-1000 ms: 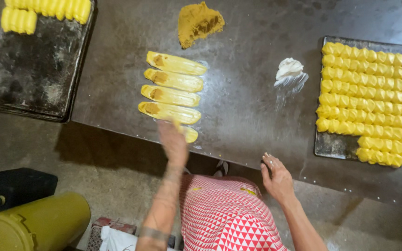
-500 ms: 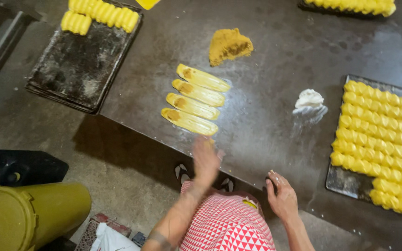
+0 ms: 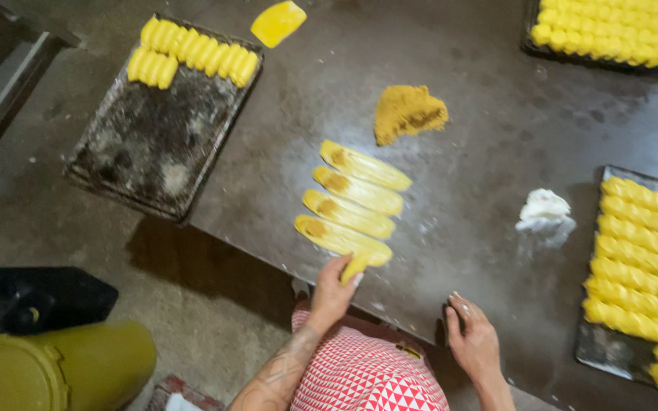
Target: The person spreads filling onto strips of dough, rolls them into cylinders, and places them onto a metal baking tray.
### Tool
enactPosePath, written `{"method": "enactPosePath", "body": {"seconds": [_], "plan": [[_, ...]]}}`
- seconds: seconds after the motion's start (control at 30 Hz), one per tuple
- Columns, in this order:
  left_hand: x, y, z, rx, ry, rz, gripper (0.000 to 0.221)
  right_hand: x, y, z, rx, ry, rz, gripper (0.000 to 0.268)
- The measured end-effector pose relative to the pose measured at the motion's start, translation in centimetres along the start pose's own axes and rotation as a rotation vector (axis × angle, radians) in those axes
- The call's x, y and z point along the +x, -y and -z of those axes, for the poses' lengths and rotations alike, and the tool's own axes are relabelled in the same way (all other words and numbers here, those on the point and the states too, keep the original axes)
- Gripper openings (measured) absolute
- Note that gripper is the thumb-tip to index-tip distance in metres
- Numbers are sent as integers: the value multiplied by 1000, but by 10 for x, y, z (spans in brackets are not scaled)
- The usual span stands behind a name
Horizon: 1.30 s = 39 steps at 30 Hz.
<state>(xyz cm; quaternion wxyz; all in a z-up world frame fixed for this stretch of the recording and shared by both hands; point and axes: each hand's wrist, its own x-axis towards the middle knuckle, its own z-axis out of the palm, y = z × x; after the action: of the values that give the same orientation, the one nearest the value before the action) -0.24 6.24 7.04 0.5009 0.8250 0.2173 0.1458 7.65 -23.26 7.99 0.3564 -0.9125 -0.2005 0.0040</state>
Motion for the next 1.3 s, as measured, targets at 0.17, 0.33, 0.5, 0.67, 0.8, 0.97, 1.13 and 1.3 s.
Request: {"method": "enactPosePath", "body": {"seconds": [0.17, 0.33, 0.5, 0.67, 0.8, 0.97, 1.13, 1.3], "plan": [[111, 10, 139, -33, -189, -26, 39, 37, 54, -40, -61, -26, -122, 27], [249, 46, 276, 269, -341, -249, 41, 73, 123, -78, -44, -54, -122, 28], [400, 127, 358, 489, -412, -285, 52, 86, 159, -99, -106, -111, -156, 25], [461, 180, 374, 575, -419, 87, 101, 75, 161, -108, -170, -126, -174, 27], [468, 193, 373, 797, -351, -52, 88, 66, 177, -108, -142, -129, -376, 28], [466, 219, 379, 856, -346, -90, 58, 79, 192, -98, -172, -116, -341, 28], [463, 190, 374, 782, -325, -26, 65, 68, 187, -88, -139, -114, -364, 31], [364, 126, 307, 563, -306, -46, 85, 50, 164, -77, -97, -124, -415, 29]]}}
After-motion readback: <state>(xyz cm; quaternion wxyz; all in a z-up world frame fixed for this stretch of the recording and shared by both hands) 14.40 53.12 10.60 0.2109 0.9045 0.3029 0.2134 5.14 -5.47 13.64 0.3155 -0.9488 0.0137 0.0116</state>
